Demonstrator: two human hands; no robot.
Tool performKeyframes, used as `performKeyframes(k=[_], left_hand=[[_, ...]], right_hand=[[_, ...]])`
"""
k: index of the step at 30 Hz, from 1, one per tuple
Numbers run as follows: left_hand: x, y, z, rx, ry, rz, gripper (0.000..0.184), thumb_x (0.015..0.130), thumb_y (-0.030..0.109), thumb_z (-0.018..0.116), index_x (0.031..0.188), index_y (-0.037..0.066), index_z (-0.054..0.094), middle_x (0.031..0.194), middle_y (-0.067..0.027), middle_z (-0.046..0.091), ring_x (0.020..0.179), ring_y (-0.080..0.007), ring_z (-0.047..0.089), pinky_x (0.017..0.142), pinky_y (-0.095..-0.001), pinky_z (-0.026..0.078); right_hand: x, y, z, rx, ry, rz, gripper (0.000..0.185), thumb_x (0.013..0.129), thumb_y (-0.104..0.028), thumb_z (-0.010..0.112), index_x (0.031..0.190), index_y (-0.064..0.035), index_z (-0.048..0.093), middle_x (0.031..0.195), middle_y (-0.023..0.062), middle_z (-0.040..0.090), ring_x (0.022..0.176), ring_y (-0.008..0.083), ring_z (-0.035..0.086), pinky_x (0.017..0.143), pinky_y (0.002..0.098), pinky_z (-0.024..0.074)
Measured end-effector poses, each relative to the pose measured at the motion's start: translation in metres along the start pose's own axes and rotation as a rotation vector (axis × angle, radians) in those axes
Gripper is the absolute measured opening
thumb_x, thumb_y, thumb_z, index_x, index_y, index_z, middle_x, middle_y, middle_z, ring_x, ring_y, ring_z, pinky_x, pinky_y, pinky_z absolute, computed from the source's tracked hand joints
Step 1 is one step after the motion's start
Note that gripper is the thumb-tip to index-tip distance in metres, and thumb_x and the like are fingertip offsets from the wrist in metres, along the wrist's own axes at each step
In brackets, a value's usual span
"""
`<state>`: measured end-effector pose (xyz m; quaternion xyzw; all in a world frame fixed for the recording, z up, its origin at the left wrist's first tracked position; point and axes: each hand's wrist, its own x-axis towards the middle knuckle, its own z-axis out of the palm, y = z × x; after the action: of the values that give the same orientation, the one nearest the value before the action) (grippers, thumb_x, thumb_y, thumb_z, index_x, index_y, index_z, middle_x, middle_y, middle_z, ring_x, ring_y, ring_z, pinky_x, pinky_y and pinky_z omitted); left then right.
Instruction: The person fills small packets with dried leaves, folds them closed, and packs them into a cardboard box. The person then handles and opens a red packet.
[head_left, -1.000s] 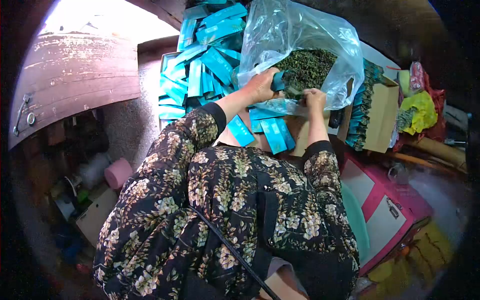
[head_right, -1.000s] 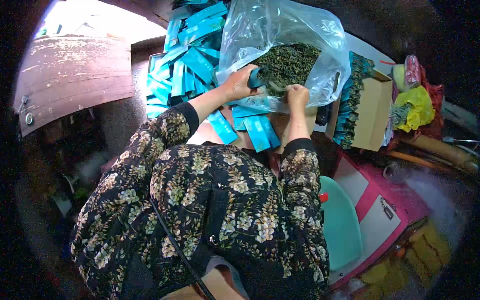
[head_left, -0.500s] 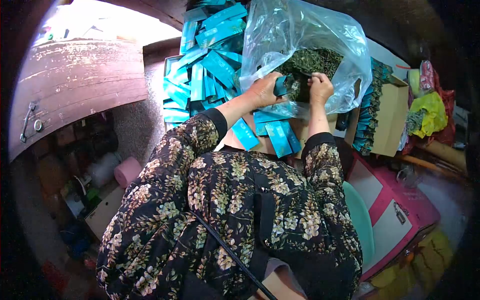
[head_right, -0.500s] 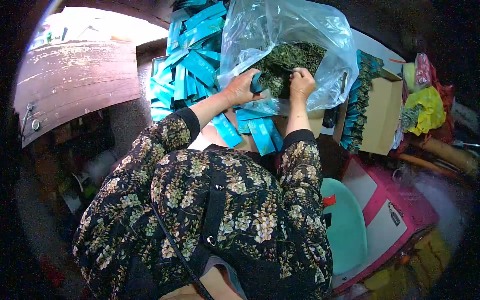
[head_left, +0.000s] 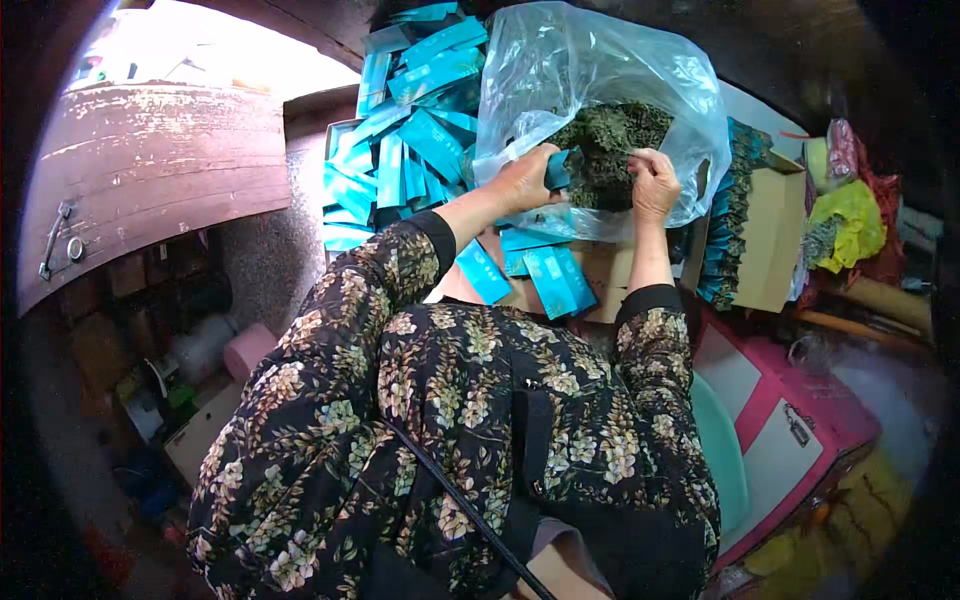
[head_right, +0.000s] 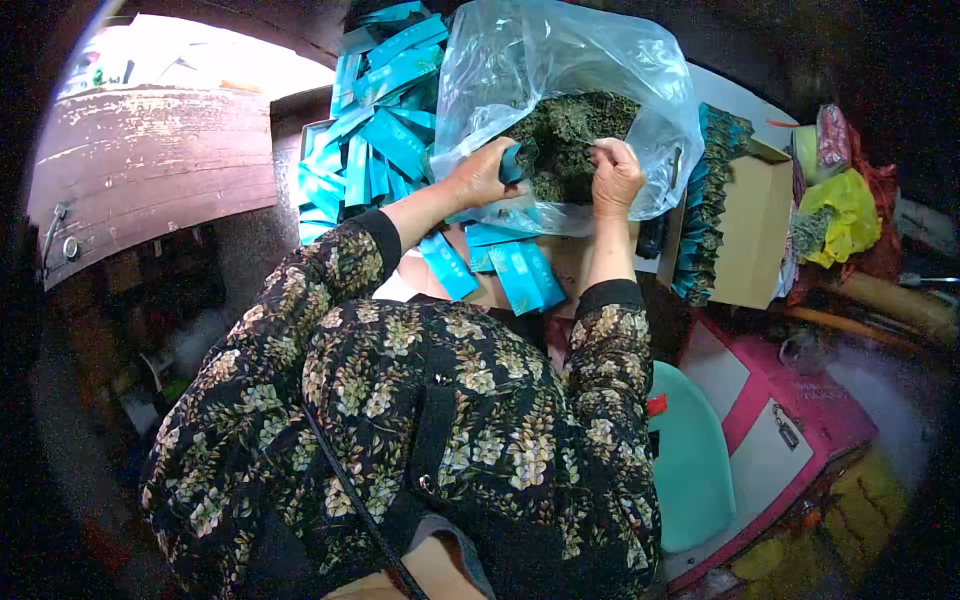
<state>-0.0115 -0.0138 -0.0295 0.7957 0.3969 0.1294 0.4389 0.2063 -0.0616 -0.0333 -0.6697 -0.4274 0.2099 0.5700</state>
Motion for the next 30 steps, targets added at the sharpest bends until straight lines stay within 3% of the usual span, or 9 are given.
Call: performKeyframes(k=[19, 27, 30], left_hand=[[0.019, 0.017, -0.003, -0.009, -0.001, -0.038, 0.065, 0.061, 0.026, 0.079, 0.112, 0.003, 0.045, 0.1, -0.0195, 0.056, 0.097, -0.033, 0.055, 0.084, -0.037, 0.044], [0.025, 0.03, -0.011, 0.021, -0.05, -0.048, 0.061, 0.061, 0.024, 0.078, 0.11, 0.003, 0.047, 0.099, -0.0201, 0.057, 0.096, -0.0344, 0.056, 0.082, -0.0378, 0.044], [0.027, 0.03, -0.009, 0.023, -0.033, -0.057, 0.06, 0.06, 0.022, 0.078, 0.108, 0.003, 0.048, 0.098, -0.0203, 0.057, 0.094, -0.0351, 0.056, 0.081, -0.0381, 0.044]], right_hand=[[-0.001, -0.042, -0.029, 0.032, -0.12, -0.266, 0.023, 0.067, 0.015, 0.053, 0.074, -0.0041, 0.064, 0.075, 0.0053, 0.062, 0.065, 0.013, 0.06, 0.058, 0.025, 0.0491], [0.006, -0.052, -0.034, -0.086, -0.247, -0.381, 0.022, 0.066, 0.012, 0.055, 0.075, -0.0056, 0.063, 0.076, 0.0074, 0.063, 0.068, 0.0181, 0.062, 0.06, 0.0269, 0.0493], [0.011, -0.066, -0.035, -0.268, -0.326, -0.497, 0.018, 0.066, 0.008, 0.059, 0.076, -0.0073, 0.062, 0.078, 0.007, 0.063, 0.069, 0.0234, 0.062, 0.06, 0.0296, 0.05]])
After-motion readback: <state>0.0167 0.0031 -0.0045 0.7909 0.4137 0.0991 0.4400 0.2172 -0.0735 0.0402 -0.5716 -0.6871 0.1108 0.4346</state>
